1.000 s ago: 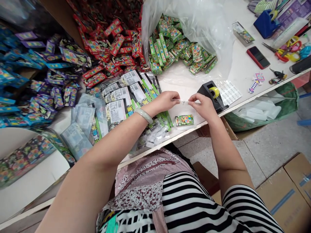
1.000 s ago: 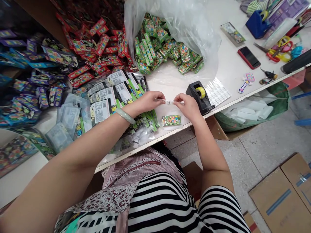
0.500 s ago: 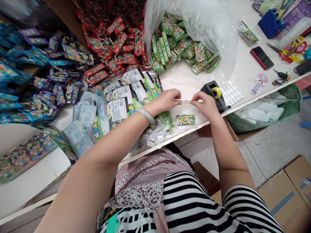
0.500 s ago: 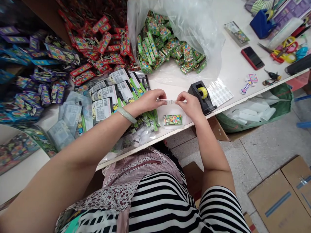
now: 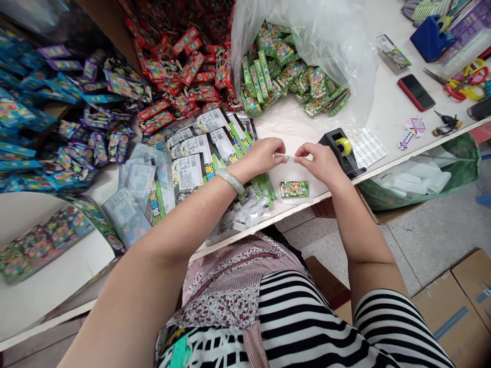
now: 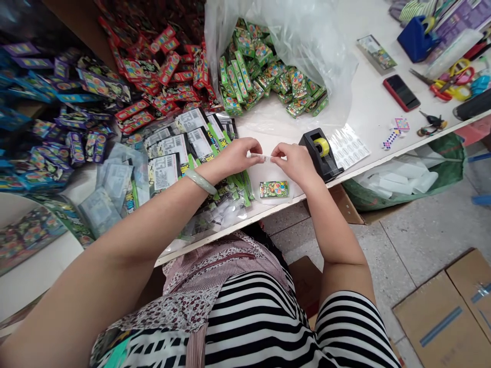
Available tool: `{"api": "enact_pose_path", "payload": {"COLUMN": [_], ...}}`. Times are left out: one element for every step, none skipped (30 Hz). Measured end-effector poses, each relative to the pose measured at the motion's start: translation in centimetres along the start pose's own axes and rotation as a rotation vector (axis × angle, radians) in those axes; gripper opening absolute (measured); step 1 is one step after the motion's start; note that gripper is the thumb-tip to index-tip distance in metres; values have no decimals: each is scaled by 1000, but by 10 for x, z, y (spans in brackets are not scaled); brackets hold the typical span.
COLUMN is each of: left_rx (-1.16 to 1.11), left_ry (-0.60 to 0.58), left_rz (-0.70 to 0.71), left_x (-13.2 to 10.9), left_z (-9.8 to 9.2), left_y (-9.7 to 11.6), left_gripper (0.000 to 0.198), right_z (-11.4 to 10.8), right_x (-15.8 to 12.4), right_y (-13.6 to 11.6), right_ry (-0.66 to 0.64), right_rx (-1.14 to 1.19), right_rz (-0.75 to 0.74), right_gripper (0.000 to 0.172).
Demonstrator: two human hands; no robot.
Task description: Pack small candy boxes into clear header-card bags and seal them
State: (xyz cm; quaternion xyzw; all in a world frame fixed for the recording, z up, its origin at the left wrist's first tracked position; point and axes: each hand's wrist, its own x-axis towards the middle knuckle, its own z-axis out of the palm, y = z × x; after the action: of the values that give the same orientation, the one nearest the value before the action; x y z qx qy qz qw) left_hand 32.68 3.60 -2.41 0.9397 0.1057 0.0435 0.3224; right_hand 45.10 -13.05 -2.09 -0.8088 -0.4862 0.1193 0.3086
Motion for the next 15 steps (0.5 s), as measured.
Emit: {"api": "enact_pose_path", "payload": {"left_rx": [9, 12, 7, -1, -9, -13, -13, -10, -9, -11, -15, -21, -25, -26, -20], "left_ry": [9, 8, 0, -10, -20, -27, -31, -33, -34, -34, -32, -28, -22, -13, -3], "left_rz": [-9, -18, -28, -36, -41, -46, -51, -55, -57, -56, -50, -40, -27, -15, -7], "left_x": [0, -1, -1, -1, -1, -1, -1, -1, 0, 0, 0, 0, 0, 0, -1], "left_z": [-1, -2, -3, -4, -4, -4, -3, -3, -2, -2, -2, -1, -1, -1, -1], "left_y": [-2, -3, -5, -6, -6, -7, -7, -7, -7, -7, -7, -7, -7, -8, -8], "left_gripper": [15, 14, 14, 15, 16, 17, 18, 19, 19, 20, 19, 19, 18, 17, 17], "right_z": [0, -1, -1, -1, -2, -2, -2, -1, -1, 0, 1, 2, 3, 3, 4], "right_x": [1, 1, 1, 1, 1, 1, 1, 2, 3, 4, 5, 6, 7, 9, 10], "right_y": [0, 1, 1, 2, 2, 3, 3, 2, 1, 0, -1, -3, -5, -6, -8], "right_ry": [0, 2, 6, 9, 12, 15, 18, 22, 25, 24, 20, 11, 0, -10, -15], "right_rx": [13, 24, 34, 40, 41, 34, 23, 13, 7, 2, -4, -10, -18, -26, -30], "right_rz": [10, 18, 24, 29, 34, 37, 36, 29, 16, -4, -25, -43, -53, -55, -51], "right_gripper": [7, 8, 8, 8, 8, 8, 9, 9, 11, 14, 15, 15, 12, 8, 5]}}
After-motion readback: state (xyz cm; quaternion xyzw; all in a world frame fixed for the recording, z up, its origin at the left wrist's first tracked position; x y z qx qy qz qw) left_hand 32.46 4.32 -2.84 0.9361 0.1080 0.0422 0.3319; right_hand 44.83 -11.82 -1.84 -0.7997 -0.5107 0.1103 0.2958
